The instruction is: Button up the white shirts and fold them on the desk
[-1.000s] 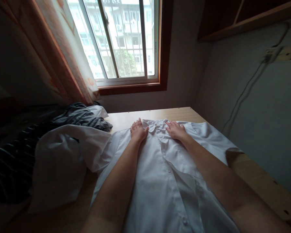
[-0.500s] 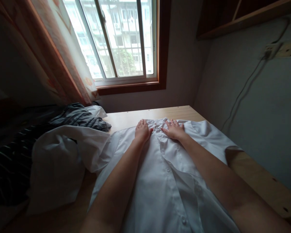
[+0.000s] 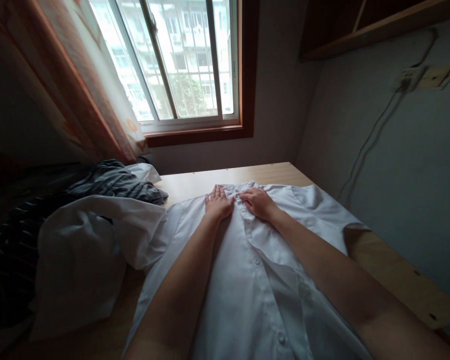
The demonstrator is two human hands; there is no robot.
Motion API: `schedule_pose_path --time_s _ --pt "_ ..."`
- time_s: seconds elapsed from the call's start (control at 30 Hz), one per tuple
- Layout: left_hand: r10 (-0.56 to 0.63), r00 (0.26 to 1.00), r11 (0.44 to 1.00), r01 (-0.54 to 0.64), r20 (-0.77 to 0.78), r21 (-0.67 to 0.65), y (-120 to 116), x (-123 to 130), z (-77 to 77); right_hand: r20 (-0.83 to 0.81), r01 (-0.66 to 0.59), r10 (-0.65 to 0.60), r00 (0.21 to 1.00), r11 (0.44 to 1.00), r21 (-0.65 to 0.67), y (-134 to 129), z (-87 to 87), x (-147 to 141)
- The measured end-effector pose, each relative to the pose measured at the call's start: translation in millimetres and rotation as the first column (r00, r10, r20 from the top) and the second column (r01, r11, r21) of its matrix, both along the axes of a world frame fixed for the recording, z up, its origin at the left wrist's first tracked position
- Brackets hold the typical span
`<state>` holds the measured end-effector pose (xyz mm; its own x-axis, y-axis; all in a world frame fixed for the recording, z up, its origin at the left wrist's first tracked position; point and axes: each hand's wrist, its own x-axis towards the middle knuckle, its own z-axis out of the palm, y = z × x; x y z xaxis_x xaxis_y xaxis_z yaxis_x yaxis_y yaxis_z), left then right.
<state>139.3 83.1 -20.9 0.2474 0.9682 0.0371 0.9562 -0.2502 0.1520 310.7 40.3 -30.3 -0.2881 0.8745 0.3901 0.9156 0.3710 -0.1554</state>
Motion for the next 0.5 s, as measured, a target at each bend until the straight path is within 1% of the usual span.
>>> schedule_pose_path --time_s 0.13,0.33,0.4,0.5 --pt "0.007 1.0 1.0 -0.007 0.011 0.004 0.6 -0.1 -1.3 -0.044 -0.041 0.04 0.998 0.999 -0.015 3.3 -2.1 -0.5" --pt "0.03 0.999 1.0 -0.03 0.024 0.003 -1.5 2.5 -1.1 -0.029 -0.068 0.068 0.997 0.998 -0.008 5.6 -2.8 2.3" --pt "0.043 0.999 0.999 -0.044 0.028 0.017 -1.3 4.8 -1.9 -0.011 -0.046 0.045 0.999 0.999 -0.009 5.0 -1.0 0.3" --pt "0.069 0.997 0.997 -0.069 0.024 0.037 -0.4 8.6 -3.0 0.021 0.031 -0.031 0.999 0.999 -0.025 3.0 2.9 -5.3"
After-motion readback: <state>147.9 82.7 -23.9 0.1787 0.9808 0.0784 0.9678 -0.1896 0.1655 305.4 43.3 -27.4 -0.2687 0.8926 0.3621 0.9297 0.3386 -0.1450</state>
